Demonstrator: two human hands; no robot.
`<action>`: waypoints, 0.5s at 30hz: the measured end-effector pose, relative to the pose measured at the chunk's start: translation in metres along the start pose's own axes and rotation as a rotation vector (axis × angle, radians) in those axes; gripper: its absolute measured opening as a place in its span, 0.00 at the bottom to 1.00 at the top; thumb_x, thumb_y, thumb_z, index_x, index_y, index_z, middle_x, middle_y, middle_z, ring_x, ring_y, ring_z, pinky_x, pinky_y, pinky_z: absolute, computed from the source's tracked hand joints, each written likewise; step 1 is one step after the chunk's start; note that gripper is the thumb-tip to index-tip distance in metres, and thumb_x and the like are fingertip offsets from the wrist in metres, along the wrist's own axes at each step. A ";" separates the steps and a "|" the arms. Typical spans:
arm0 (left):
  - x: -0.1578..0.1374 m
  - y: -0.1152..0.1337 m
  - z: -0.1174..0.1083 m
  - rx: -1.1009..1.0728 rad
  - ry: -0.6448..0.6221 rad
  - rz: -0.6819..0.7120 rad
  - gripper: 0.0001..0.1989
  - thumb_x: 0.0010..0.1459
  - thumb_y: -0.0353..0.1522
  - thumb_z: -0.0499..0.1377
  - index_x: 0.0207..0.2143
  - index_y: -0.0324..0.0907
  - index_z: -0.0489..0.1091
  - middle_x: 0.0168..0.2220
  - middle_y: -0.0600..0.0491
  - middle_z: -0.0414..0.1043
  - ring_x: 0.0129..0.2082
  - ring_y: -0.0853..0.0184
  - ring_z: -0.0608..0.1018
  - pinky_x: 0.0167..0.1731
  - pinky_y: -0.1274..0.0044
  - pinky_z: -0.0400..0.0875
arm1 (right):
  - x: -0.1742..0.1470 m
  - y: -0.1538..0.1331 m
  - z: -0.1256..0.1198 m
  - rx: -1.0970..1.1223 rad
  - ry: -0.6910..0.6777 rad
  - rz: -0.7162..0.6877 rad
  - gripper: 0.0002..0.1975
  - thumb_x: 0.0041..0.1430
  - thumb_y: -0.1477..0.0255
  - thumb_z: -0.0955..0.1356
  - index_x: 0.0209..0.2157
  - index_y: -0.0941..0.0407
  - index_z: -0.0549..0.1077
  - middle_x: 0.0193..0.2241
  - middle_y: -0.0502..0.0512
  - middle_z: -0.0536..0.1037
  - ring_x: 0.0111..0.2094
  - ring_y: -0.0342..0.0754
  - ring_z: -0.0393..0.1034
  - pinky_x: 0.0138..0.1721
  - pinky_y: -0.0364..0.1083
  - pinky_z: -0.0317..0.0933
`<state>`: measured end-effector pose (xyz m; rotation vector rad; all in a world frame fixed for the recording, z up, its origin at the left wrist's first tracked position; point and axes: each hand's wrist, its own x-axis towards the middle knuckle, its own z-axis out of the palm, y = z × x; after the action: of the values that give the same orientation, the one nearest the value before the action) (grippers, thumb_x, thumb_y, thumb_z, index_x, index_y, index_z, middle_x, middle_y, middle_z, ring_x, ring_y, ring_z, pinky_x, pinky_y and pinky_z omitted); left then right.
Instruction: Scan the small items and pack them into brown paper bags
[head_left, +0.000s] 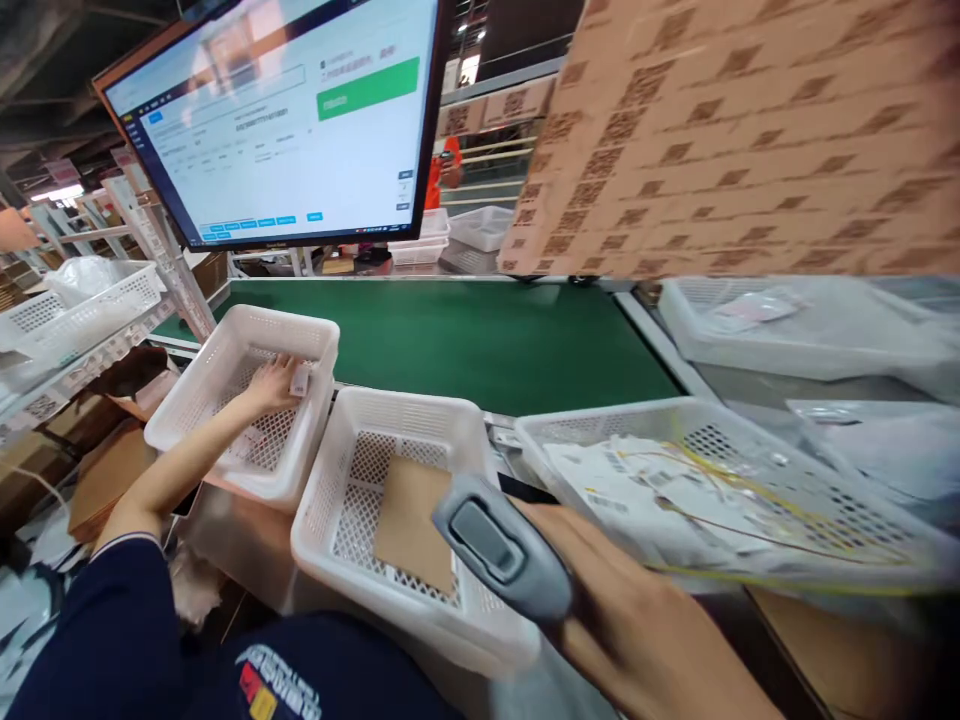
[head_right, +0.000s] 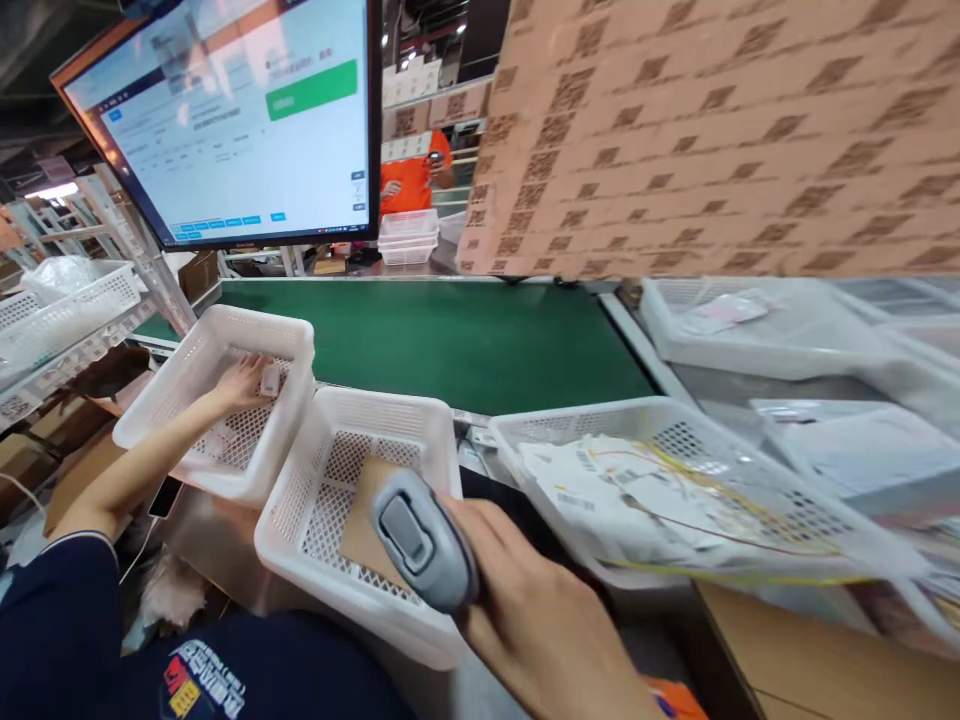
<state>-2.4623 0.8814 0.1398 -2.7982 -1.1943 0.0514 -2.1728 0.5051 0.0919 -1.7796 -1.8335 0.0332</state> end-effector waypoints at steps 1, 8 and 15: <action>-0.002 0.010 -0.009 0.016 0.050 -0.006 0.34 0.58 0.31 0.67 0.66 0.39 0.65 0.68 0.34 0.68 0.63 0.42 0.74 0.61 0.58 0.74 | 0.012 -0.009 -0.002 -0.037 0.016 -0.039 0.34 0.62 0.79 0.60 0.69 0.51 0.66 0.63 0.61 0.77 0.46 0.57 0.83 0.37 0.51 0.77; -0.028 0.101 -0.044 0.010 0.101 0.203 0.29 0.60 0.33 0.67 0.62 0.40 0.67 0.61 0.38 0.72 0.59 0.46 0.76 0.60 0.60 0.74 | 0.070 -0.059 -0.004 -0.320 -0.153 -0.056 0.34 0.58 0.79 0.67 0.68 0.59 0.71 0.50 0.61 0.82 0.38 0.55 0.82 0.30 0.47 0.67; -0.039 0.142 -0.009 -0.093 -0.097 0.359 0.35 0.59 0.38 0.72 0.66 0.43 0.68 0.66 0.37 0.71 0.64 0.44 0.75 0.62 0.58 0.74 | 0.037 -0.049 -0.030 -0.225 -0.283 0.157 0.35 0.56 0.82 0.66 0.67 0.57 0.71 0.55 0.62 0.80 0.45 0.56 0.81 0.40 0.48 0.70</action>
<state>-2.3867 0.7548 0.1339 -3.0884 -0.7120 0.1640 -2.2029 0.5224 0.1507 -2.1669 -1.9490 0.1520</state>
